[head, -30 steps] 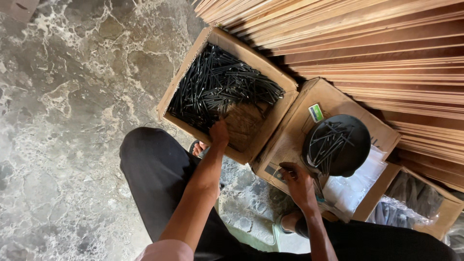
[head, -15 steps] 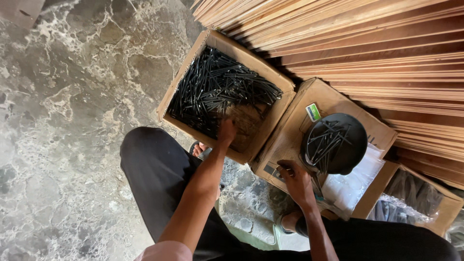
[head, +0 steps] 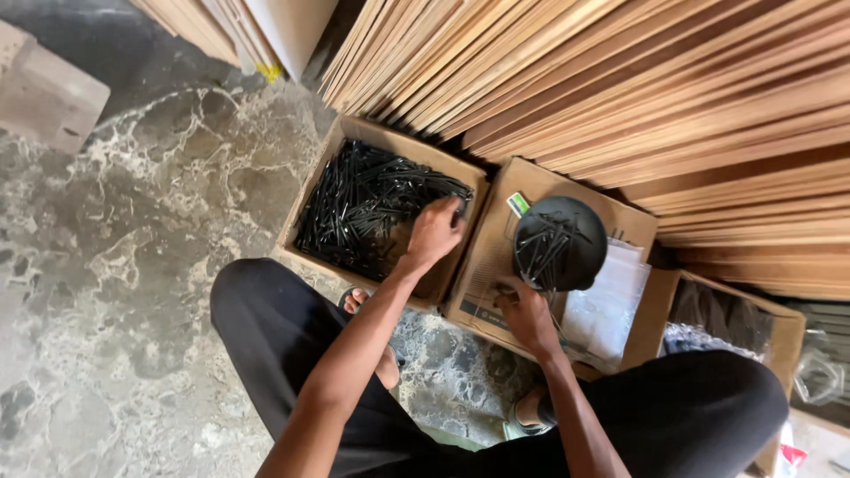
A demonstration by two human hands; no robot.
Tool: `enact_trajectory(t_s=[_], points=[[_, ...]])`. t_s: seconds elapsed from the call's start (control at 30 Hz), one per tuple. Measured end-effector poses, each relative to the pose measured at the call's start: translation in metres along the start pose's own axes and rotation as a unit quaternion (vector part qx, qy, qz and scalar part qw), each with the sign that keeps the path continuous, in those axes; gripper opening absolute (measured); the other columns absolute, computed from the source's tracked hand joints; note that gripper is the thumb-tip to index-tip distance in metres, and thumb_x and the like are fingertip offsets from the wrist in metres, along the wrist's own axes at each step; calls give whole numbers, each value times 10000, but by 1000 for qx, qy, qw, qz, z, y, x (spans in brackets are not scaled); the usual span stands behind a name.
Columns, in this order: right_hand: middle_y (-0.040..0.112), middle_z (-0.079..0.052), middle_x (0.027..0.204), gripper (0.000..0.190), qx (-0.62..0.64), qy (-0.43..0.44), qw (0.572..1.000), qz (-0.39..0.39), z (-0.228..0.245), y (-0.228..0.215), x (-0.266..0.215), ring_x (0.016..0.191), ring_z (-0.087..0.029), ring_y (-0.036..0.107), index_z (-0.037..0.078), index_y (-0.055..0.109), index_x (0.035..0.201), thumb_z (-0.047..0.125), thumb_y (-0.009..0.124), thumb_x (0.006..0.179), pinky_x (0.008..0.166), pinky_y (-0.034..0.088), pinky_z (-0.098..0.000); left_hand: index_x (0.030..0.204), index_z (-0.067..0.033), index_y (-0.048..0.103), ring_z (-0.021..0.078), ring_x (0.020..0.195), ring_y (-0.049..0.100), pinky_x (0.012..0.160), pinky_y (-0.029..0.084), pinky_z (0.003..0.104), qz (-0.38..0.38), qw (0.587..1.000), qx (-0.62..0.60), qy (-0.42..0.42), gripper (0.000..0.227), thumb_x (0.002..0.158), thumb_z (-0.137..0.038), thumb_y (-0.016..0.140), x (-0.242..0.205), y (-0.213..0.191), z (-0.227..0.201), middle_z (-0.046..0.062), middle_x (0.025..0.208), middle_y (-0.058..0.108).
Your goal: The person sits on a stool and transfers black plastic fasteners from a cardboard box into a black bowl. They then pick up a clear plastic bag and place fasteners into it.
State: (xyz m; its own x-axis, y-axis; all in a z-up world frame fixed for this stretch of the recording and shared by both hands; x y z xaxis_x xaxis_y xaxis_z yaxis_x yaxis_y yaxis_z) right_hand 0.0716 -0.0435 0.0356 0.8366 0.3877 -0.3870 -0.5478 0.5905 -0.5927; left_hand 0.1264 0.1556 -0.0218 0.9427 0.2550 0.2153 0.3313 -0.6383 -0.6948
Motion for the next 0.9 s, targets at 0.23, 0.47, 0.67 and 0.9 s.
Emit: enact_trajectory(t_s=[0.23, 0.47, 0.67, 0.9], points=[[603, -249, 1059, 375, 69, -17, 996, -49, 13, -17, -14, 910, -359, 628, -41, 545, 1159, 198, 584, 873, 694, 556, -451, 933, -101, 605, 337, 797, 630, 646, 506, 433, 171, 957, -236, 17, 205, 733, -117, 562, -26, -42, -152, 160, 823, 637], [664, -92, 641, 206, 51, 103, 988, -102, -60, -38, -5, 669, -225, 659, 109, 704, 823, 293, 613, 832, 677, 507, -387, 1240, -173, 484, 354, 887, 617, 718, 525, 438, 214, 956, -201, 2, 370, 875, -118, 496, -32, -2, -134, 187, 1023, 581], [569, -274, 1031, 418, -27, 49, 976, -210, -26, -73, -18, 926, -448, 576, -13, 519, 1181, 213, 587, 836, 807, 478, -550, 1328, -85, 365, 428, 1152, 475, 970, 405, 503, 231, 953, -105, -166, 525, 817, -136, 474, -59, 35, -8, 273, 1314, 416], [542, -162, 921, 230, -34, -26, 982, -182, -15, -50, -9, 905, -378, 582, 11, 611, 1014, 78, 631, 795, 702, 547, -365, 1254, -27, 464, 363, 1113, 530, 915, 464, 458, 278, 910, 2, -306, 436, 834, -142, 488, -144, 135, 190, 226, 1195, 537]])
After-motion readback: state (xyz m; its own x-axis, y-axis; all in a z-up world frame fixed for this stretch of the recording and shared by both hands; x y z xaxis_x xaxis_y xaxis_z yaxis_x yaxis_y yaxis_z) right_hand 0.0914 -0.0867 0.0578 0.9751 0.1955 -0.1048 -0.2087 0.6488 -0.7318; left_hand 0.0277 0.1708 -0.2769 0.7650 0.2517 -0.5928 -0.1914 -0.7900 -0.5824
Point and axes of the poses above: each hand's wrist, its own x-axis towards the middle knuckle, its own y-axis out of the palm, z = x × y, the point moved 9 cm from there along x, towards the middle knuckle
